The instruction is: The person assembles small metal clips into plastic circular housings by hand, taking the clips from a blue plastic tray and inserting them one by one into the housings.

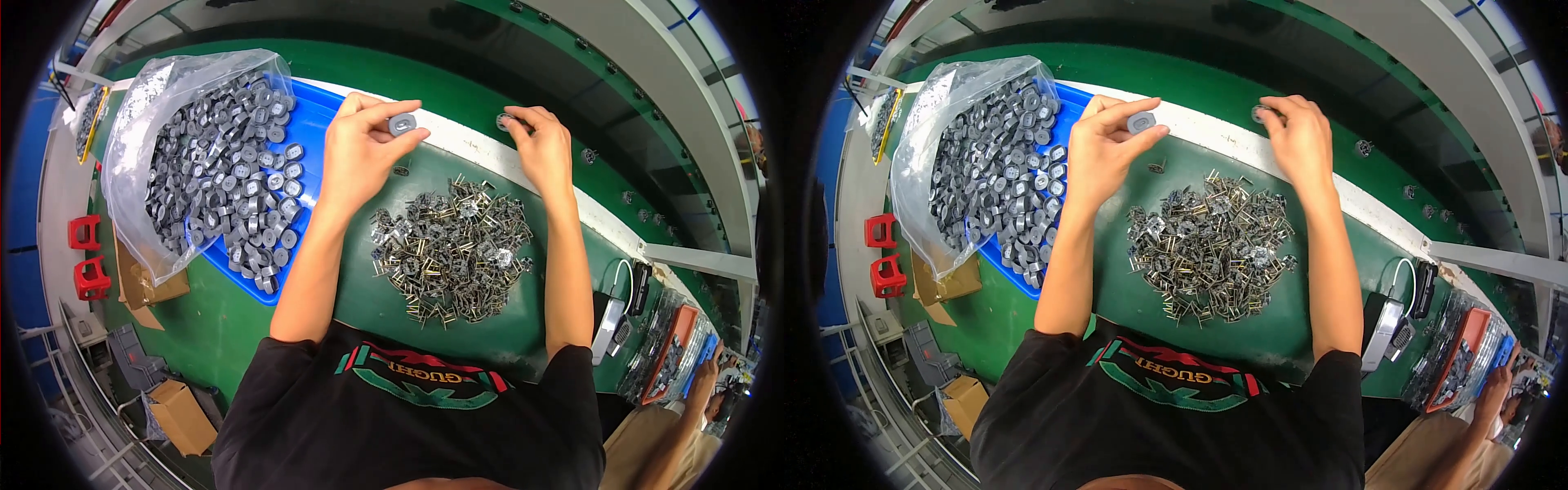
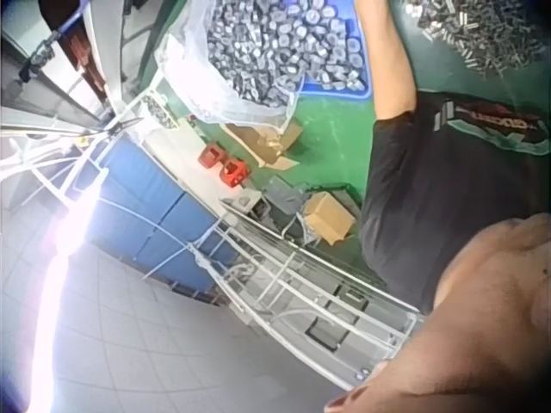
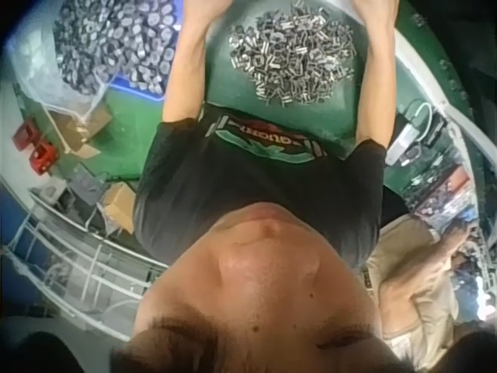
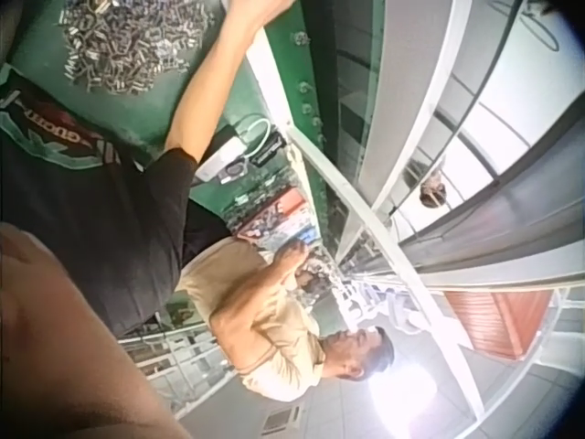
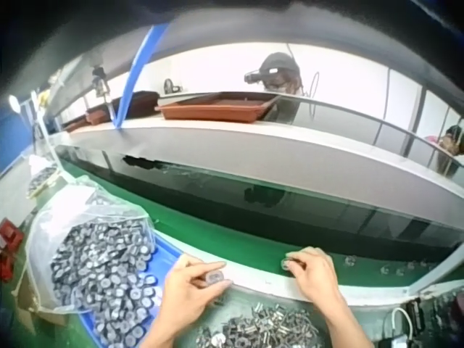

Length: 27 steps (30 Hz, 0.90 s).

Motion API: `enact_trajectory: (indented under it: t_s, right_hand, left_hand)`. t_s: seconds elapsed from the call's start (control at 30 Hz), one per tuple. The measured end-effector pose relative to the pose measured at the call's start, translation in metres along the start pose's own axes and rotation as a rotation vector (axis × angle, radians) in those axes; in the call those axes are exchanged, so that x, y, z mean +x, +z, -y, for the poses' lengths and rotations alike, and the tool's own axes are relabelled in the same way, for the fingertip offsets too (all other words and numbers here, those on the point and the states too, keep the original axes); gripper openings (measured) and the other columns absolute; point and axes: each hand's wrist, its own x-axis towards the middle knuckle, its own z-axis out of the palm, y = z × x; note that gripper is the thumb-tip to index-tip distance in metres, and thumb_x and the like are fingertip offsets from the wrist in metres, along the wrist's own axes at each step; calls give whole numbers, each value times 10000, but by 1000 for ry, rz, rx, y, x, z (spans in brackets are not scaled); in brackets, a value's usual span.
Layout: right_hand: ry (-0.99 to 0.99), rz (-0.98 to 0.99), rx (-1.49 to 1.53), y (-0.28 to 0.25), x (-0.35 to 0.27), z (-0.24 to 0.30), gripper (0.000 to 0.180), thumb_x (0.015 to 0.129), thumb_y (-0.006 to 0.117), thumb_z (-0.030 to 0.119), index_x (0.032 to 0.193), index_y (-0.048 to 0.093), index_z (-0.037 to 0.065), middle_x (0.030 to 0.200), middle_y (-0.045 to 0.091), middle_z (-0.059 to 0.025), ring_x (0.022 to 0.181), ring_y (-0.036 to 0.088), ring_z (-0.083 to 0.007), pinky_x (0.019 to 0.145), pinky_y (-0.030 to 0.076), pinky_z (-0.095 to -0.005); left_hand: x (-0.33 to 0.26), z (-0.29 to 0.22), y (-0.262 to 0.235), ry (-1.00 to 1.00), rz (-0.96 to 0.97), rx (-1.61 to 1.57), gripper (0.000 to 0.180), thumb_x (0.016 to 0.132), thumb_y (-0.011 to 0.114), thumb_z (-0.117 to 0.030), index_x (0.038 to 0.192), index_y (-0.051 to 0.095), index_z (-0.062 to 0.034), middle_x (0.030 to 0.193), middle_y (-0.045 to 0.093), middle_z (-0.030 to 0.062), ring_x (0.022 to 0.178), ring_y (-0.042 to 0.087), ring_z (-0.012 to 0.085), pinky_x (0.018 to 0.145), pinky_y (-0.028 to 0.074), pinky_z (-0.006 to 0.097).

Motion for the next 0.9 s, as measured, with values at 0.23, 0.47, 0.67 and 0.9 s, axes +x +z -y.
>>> enact_trajectory:
  t_s: [0.23,0.47,0.67,0.9]
  right_hand:
    - [24,-39,-172,9,7,-48,191,848,665,114,997,710,4,1018,647,-151,896,650,-292,792,496,-386]
    - [113,-18,-77,1,12,-51,162,835,677,117,950,712,9,895,661,-140,789,665,-275,728,510,-361]
    - [162,-86,-138,-18,14,-53,170,839,672,126,955,714,9,914,685,-133,795,671,-291,740,511,-361]
    - [153,-33,-343,-21,12,-55,144,839,644,158,879,718,42,926,686,-127,916,645,-332,800,504,-435]
  left_hand:
    - [1,17,-6,-269,104,-616,261,914,671,-169,1091,684,23,961,704,97,820,620,98,754,481,226]
    - [-2,17,-9,-294,39,-696,263,945,630,-201,1062,672,31,957,715,125,904,653,142,877,472,277]
    - [-4,16,-8,-317,66,-668,261,930,650,-180,1054,666,49,914,712,138,870,682,178,856,492,280]
    - [-6,22,-3,-332,101,-744,255,924,653,-153,1045,649,72,897,704,154,829,694,240,850,530,353]
